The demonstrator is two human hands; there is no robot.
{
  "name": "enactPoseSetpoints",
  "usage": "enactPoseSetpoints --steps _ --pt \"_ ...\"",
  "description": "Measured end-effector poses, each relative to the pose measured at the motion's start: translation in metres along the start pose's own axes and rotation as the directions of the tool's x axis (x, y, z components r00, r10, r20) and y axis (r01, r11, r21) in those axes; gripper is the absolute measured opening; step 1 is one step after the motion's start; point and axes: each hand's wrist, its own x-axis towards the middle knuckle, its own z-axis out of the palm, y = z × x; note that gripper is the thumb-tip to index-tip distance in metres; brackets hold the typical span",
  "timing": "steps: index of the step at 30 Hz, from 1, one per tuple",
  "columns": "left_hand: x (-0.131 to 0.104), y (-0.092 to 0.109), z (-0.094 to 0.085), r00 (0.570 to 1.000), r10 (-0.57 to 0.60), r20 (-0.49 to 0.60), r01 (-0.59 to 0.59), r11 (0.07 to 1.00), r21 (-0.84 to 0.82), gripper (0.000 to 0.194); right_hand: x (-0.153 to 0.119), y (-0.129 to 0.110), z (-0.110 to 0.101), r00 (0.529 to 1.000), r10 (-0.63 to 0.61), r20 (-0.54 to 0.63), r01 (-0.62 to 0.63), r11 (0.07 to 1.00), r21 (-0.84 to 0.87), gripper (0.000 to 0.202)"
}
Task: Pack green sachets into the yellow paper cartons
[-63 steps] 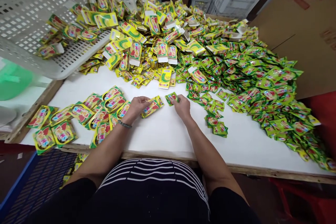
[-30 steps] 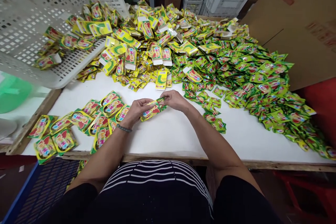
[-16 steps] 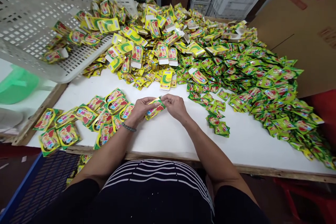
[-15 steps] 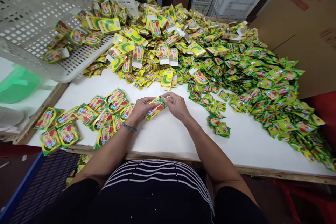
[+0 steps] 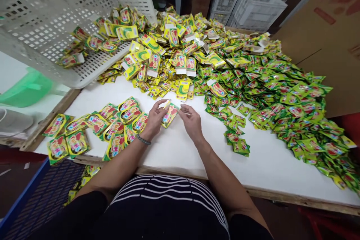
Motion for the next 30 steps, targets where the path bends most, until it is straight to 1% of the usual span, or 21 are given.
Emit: enactPoseSetpoints --steps 2,3,6,8,10,12,13,16,18,21,24,26,28,30 --pt "-0.001 0.0 -0.002 0.996 0.023 0.084 -0.028 0.998 0.064 0.058 -0.001 0.004 0.003 0.991 0.054 0.122 -0.067 0.992 0.103 0.038" --pt "-0.002 0.0 -0.004 0.992 0.028 0.126 -0.042 0.993 0.113 0.056 -0.002 0.005 0.003 0.985 0.063 0.16 -0.083 0.989 0.124 0.036" --pt "-0.003 0.002 -0.006 0.98 0.029 0.195 -0.071 0.974 0.214 0.047 -0.001 0.006 -0.001 0.97 0.064 0.236 -0.087 0.992 0.088 0.033" --pt "-0.003 0.003 -0.007 0.977 0.021 0.212 -0.065 0.977 0.205 0.044 0.003 0.005 -0.006 0.965 0.067 0.254 -0.085 0.994 0.062 0.036" --pt "-0.002 0.004 -0.006 0.976 -0.001 0.218 -0.036 0.985 0.167 0.045 0.009 0.003 -0.009 0.959 0.071 0.275 -0.097 0.992 0.083 0.049" --pt "-0.002 0.004 -0.005 0.979 -0.025 0.2 0.0 0.992 0.123 0.049 0.013 0.001 -0.012 0.945 0.066 0.32 -0.099 0.991 0.087 0.061" --pt "-0.002 0.004 -0.005 0.983 -0.031 0.178 0.013 0.995 0.1 0.051 0.015 0.0 -0.012 0.939 0.056 0.339 -0.082 0.995 0.064 0.06" --pt "-0.001 0.002 -0.006 0.995 -0.027 0.097 0.023 0.999 0.043 0.055 0.014 -0.002 -0.013 0.944 -0.002 0.329 0.011 1.0 -0.026 0.045" --pt "-0.002 0.002 -0.007 0.997 -0.025 0.07 0.023 0.999 0.025 0.054 0.012 -0.003 -0.013 0.952 -0.017 0.307 0.017 1.0 0.002 0.036" --pt "-0.002 0.002 -0.006 0.998 -0.016 0.056 0.015 1.0 0.003 0.05 0.008 -0.002 -0.01 0.959 0.04 0.281 -0.082 0.987 0.14 0.031" --pt "-0.003 0.003 -0.004 0.998 -0.021 0.052 0.022 1.0 -0.019 0.048 0.008 -0.001 -0.006 0.962 0.146 0.229 -0.206 0.942 0.263 0.029" --pt "-0.003 0.004 -0.003 0.997 -0.035 0.068 0.038 0.999 -0.032 0.049 0.009 0.0 -0.005 0.959 0.215 0.185 -0.266 0.909 0.321 0.025" --pt "-0.003 0.005 -0.004 0.995 -0.044 0.087 0.047 0.998 -0.042 0.051 0.011 0.001 -0.007 0.954 0.248 0.167 -0.291 0.897 0.333 0.022" --pt "-0.003 0.005 -0.004 0.995 -0.042 0.092 0.046 0.998 -0.046 0.051 0.012 0.001 -0.01 0.951 0.241 0.195 -0.292 0.908 0.302 0.021"
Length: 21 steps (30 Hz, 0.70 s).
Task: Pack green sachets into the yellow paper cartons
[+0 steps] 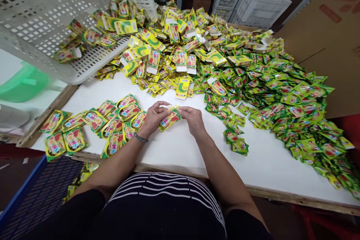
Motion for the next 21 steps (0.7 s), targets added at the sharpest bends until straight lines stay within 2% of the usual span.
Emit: enactPoseSetpoints --steps 3,5,6,8,10,13,16,18,19,21 --pt "-0.001 0.001 0.001 1.0 0.012 -0.023 -0.012 1.0 -0.012 0.05 -0.006 -0.002 -0.001 0.996 -0.055 0.069 0.063 0.991 -0.121 0.021" --pt "-0.001 0.001 0.003 0.999 0.012 -0.04 -0.013 0.999 -0.03 0.048 -0.015 -0.003 0.003 0.979 -0.198 0.05 0.204 0.938 -0.281 0.023" --pt "-0.002 0.001 0.004 0.999 0.011 -0.046 -0.012 0.999 -0.039 0.047 -0.019 -0.003 0.006 0.953 -0.302 0.034 0.292 0.878 -0.379 0.024" --pt "-0.002 0.002 0.004 0.999 0.008 -0.048 -0.01 0.999 -0.041 0.046 -0.027 -0.002 0.013 0.866 -0.498 0.042 0.437 0.714 -0.548 0.025" --pt "-0.002 0.002 0.004 0.999 0.001 -0.035 -0.001 1.0 -0.017 0.046 -0.031 0.0 0.019 0.791 -0.607 0.077 0.513 0.59 -0.624 0.024" --pt "-0.001 0.003 0.002 1.0 0.005 -0.017 -0.004 0.999 0.053 0.046 -0.03 0.002 0.027 0.76 -0.647 0.065 0.525 0.552 -0.648 0.024" --pt "0.001 0.011 -0.004 0.998 0.035 -0.057 -0.021 0.973 0.23 0.044 -0.023 0.004 0.034 0.787 -0.609 0.103 0.518 0.561 -0.646 0.025" --pt "-0.001 0.026 -0.012 0.995 0.041 -0.089 0.007 0.875 0.485 0.039 -0.015 0.007 0.034 0.829 -0.523 0.199 0.519 0.586 -0.622 0.023" --pt "-0.003 0.036 -0.018 0.995 0.032 -0.091 0.033 0.772 0.634 0.035 -0.01 0.007 0.031 0.847 -0.481 0.228 0.509 0.605 -0.612 0.022" --pt "-0.01 0.062 -0.032 0.991 0.046 -0.126 0.088 0.481 0.872 0.027 0.005 0.005 0.016 0.881 -0.437 0.182 0.445 0.634 -0.632 0.021"
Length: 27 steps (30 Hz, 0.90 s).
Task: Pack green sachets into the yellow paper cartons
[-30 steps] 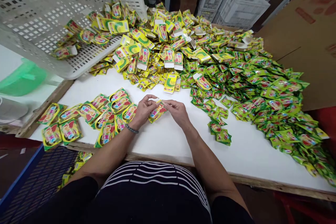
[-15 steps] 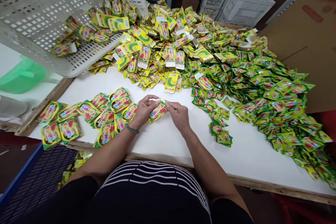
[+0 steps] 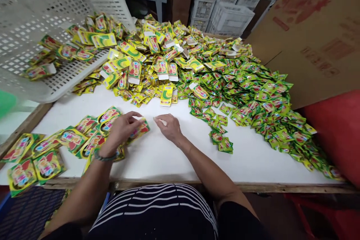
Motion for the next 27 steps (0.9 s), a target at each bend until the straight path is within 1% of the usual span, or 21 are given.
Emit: enactPoseSetpoints --steps 1,2,4,5,6,7,9,11,12,14,16,17,18,19,20,21,22,23,24,25,27 --pt "-0.003 -0.001 -0.017 0.998 -0.018 -0.054 0.028 0.983 0.18 0.026 0.008 0.01 -0.01 0.996 0.056 -0.062 -0.058 0.998 -0.026 0.023" --pt "-0.007 -0.002 -0.032 0.991 -0.036 -0.129 0.077 0.94 0.331 0.027 0.018 0.021 -0.022 0.981 0.126 -0.147 -0.137 0.988 -0.07 0.027" --pt "-0.013 -0.002 -0.058 0.954 -0.031 -0.297 0.189 0.832 0.522 0.032 0.041 0.046 -0.052 0.919 0.256 -0.301 -0.317 0.933 -0.173 0.037" --pt "-0.015 -0.002 -0.065 0.935 -0.008 -0.356 0.22 0.799 0.56 0.036 0.053 0.058 -0.068 0.888 0.294 -0.353 -0.389 0.891 -0.235 0.042" --pt "-0.016 0.0 -0.067 0.921 0.014 -0.39 0.226 0.795 0.563 0.04 0.065 0.069 -0.083 0.857 0.322 -0.403 -0.457 0.836 -0.305 0.047" --pt "-0.015 0.001 -0.064 0.919 0.029 -0.394 0.204 0.82 0.535 0.043 0.074 0.079 -0.096 0.836 0.358 -0.416 -0.516 0.772 -0.373 0.054" --pt "-0.008 0.005 -0.046 0.945 0.024 -0.326 0.11 0.916 0.386 0.044 0.087 0.094 -0.113 0.835 0.428 -0.345 -0.549 0.686 -0.479 0.063" --pt "0.003 0.009 -0.016 0.981 0.011 -0.195 0.022 0.986 0.165 0.041 0.09 0.1 -0.116 0.839 0.453 -0.302 -0.543 0.657 -0.523 0.065" --pt "0.009 0.01 0.001 0.991 0.016 -0.129 -0.009 0.998 0.054 0.041 0.087 0.1 -0.114 0.842 0.443 -0.309 -0.539 0.661 -0.522 0.064" --pt "0.019 0.011 0.033 0.998 0.031 -0.055 -0.038 0.991 -0.126 0.041 0.075 0.094 -0.102 0.846 0.378 -0.376 -0.528 0.688 -0.497 0.065" --pt "0.026 0.01 0.06 1.0 0.029 0.0 -0.028 0.957 -0.29 0.042 0.056 0.081 -0.083 0.858 0.271 -0.436 -0.471 0.753 -0.46 0.064" --pt "0.028 0.009 0.071 0.999 0.023 0.032 -0.009 0.926 -0.377 0.044 0.045 0.073 -0.071 0.876 0.21 -0.433 -0.411 0.796 -0.445 0.063" --pt "0.03 0.007 0.08 0.997 0.015 0.071 0.019 0.885 -0.465 0.046 0.034 0.064 -0.06 0.915 0.158 -0.372 -0.319 0.848 -0.424 0.061" --pt "0.031 0.004 0.087 0.994 0.008 0.106 0.052 0.834 -0.549 0.048 0.025 0.055 -0.049 0.954 0.108 -0.28 -0.216 0.896 -0.389 0.061" --pt "0.032 0.002 0.092 0.992 -0.004 0.127 0.082 0.777 -0.624 0.05 0.017 0.048 -0.039 0.979 0.062 -0.195 -0.128 0.928 -0.349 0.058" --pt "0.033 -0.002 0.096 0.991 -0.02 0.131 0.105 0.72 -0.686 0.051 0.012 0.042 -0.03 0.998 0.025 -0.053 -0.039 0.959 -0.28 0.054" --pt "0.034 -0.005 0.097 0.992 -0.039 0.121 0.116 0.665 -0.737 0.052 0.01 0.039 -0.025 0.997 0.007 0.079 0.008 0.981 -0.192 0.049" --pt "0.035 -0.007 0.097 0.993 -0.059 0.104 0.118 0.618 -0.777 0.052 0.013 0.038 -0.023 0.987 0.008 0.16 0.012 0.992 -0.122 0.043" --pt "0.036 -0.01 0.096 0.993 -0.08 0.089 0.119 0.578 -0.807 0.053 0.019 0.039 -0.024 0.981 0.025 0.194 -0.009 0.996 -0.086 0.038" --pt "0.036 -0.011 0.093 0.992 -0.095 0.088 0.126 0.543 -0.83 0.054 0.029 0.042 -0.028 0.983 0.062 0.172 -0.047 0.995 -0.094 0.035" --pt "0.036 -0.012 0.087 0.986 -0.109 0.123 0.161 0.487 -0.858 0.058 0.055 0.051 -0.041 0.993 0.119 0.02 -0.11 0.961 -0.255 0.034"
